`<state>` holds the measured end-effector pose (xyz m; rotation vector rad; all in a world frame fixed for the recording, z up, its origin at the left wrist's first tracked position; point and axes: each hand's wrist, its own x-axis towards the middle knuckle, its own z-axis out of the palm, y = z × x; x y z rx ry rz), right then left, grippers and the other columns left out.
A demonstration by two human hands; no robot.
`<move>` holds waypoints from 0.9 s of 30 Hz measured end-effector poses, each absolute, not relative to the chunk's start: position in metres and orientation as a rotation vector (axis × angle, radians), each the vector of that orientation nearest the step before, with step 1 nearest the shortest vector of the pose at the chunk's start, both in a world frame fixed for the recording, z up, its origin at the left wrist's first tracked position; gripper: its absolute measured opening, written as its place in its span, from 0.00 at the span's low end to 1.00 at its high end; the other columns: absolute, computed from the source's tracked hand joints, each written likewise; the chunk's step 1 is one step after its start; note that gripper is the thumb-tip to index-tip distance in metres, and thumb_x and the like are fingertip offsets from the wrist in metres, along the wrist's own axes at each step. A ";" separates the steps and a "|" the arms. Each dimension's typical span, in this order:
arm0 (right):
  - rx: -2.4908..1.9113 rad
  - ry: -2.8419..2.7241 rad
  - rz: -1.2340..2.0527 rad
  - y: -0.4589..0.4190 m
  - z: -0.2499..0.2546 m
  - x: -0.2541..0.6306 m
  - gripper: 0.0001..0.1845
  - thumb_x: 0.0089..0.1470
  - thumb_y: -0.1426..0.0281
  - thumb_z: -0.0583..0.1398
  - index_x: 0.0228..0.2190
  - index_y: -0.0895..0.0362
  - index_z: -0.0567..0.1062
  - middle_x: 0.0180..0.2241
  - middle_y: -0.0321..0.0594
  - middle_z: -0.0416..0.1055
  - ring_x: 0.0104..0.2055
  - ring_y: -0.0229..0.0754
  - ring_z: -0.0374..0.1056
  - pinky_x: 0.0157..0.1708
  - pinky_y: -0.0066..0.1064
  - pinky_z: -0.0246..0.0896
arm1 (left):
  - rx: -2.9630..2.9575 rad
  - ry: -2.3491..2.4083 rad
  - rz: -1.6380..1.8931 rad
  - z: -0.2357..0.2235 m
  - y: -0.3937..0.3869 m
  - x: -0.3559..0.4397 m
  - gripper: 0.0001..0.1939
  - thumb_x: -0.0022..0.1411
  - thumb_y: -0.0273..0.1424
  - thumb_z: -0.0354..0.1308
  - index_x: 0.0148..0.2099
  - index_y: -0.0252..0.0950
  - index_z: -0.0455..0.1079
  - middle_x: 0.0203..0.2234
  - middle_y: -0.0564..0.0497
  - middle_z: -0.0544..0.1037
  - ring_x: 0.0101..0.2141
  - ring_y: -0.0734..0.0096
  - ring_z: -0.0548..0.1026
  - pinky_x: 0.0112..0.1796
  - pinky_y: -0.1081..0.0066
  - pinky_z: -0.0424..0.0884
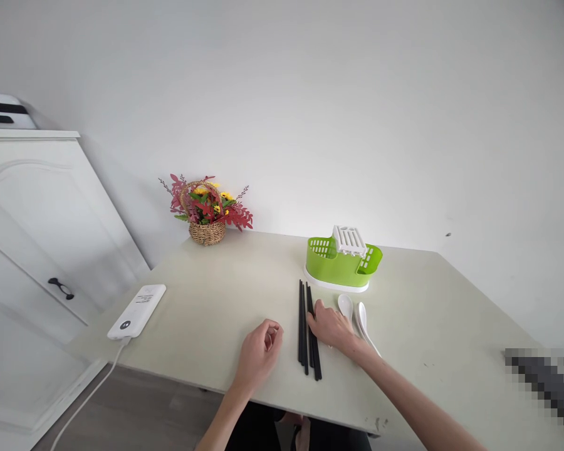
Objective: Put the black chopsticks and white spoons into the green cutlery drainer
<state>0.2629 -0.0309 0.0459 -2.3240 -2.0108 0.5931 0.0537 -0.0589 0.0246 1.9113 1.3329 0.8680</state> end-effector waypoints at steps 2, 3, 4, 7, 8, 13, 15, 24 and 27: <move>-2.322 -2.020 0.587 -0.029 0.046 0.262 0.18 0.68 0.64 0.48 0.50 0.61 0.68 0.45 0.57 0.79 0.50 0.62 0.76 0.44 0.45 0.66 | 1.916 1.335 0.867 0.025 -0.059 0.054 0.17 0.72 0.46 0.49 0.38 0.41 0.70 0.26 0.52 0.75 0.26 0.68 0.70 0.29 0.70 0.63; -2.318 -2.025 0.586 -0.029 0.047 0.261 0.18 0.68 0.64 0.48 0.50 0.61 0.68 0.46 0.58 0.79 0.50 0.62 0.76 0.45 0.45 0.66 | 1.917 1.336 0.866 0.025 -0.059 0.054 0.17 0.72 0.46 0.49 0.38 0.41 0.70 0.26 0.52 0.75 0.26 0.68 0.70 0.29 0.70 0.63; -2.314 -2.031 0.588 -0.028 0.047 0.262 0.18 0.68 0.64 0.48 0.50 0.61 0.68 0.46 0.58 0.79 0.50 0.62 0.76 0.45 0.45 0.65 | 1.917 1.337 0.867 0.025 -0.059 0.054 0.18 0.72 0.46 0.49 0.38 0.41 0.70 0.26 0.52 0.74 0.26 0.68 0.70 0.29 0.70 0.63; -2.302 -2.042 0.615 -0.029 0.048 0.266 0.18 0.69 0.62 0.46 0.49 0.60 0.69 0.43 0.55 0.79 0.47 0.59 0.77 0.44 0.43 0.65 | 1.919 1.330 0.867 0.026 -0.059 0.054 0.18 0.72 0.47 0.48 0.39 0.40 0.70 0.27 0.52 0.75 0.26 0.68 0.70 0.29 0.69 0.63; -2.298 -2.044 0.628 -0.029 0.049 0.267 0.19 0.70 0.61 0.45 0.48 0.59 0.69 0.42 0.54 0.79 0.46 0.57 0.78 0.43 0.42 0.65 | 1.921 1.327 0.864 0.026 -0.059 0.054 0.18 0.72 0.47 0.48 0.39 0.40 0.70 0.27 0.52 0.75 0.26 0.67 0.70 0.30 0.69 0.63; -2.304 -2.050 0.655 -0.032 0.050 0.272 0.17 0.70 0.63 0.45 0.47 0.58 0.69 0.42 0.51 0.79 0.43 0.53 0.78 0.40 0.39 0.65 | 1.925 1.332 0.853 0.027 -0.060 0.054 0.18 0.72 0.46 0.48 0.39 0.40 0.70 0.27 0.52 0.75 0.27 0.67 0.70 0.30 0.69 0.64; -2.321 -2.051 0.637 -0.033 0.050 0.271 0.16 0.69 0.65 0.48 0.48 0.58 0.69 0.43 0.51 0.79 0.45 0.54 0.78 0.42 0.40 0.65 | 1.921 1.337 0.856 0.027 -0.060 0.054 0.18 0.72 0.46 0.48 0.39 0.40 0.70 0.27 0.51 0.75 0.27 0.67 0.71 0.30 0.69 0.64; -2.438 -2.083 0.601 -0.025 0.054 0.259 0.22 0.64 0.60 0.63 0.56 0.57 0.73 0.55 0.46 0.72 0.51 0.47 0.73 0.50 0.46 0.72 | 1.934 1.352 0.863 0.026 -0.060 0.055 0.16 0.72 0.44 0.49 0.39 0.39 0.70 0.27 0.52 0.74 0.27 0.67 0.70 0.30 0.69 0.63; -2.457 -2.134 0.636 -0.017 0.058 0.256 0.22 0.65 0.60 0.63 0.56 0.57 0.72 0.56 0.46 0.71 0.52 0.48 0.72 0.50 0.46 0.72 | 1.958 1.349 0.861 0.023 -0.060 0.054 0.16 0.72 0.44 0.49 0.40 0.39 0.71 0.28 0.52 0.75 0.27 0.67 0.70 0.30 0.69 0.63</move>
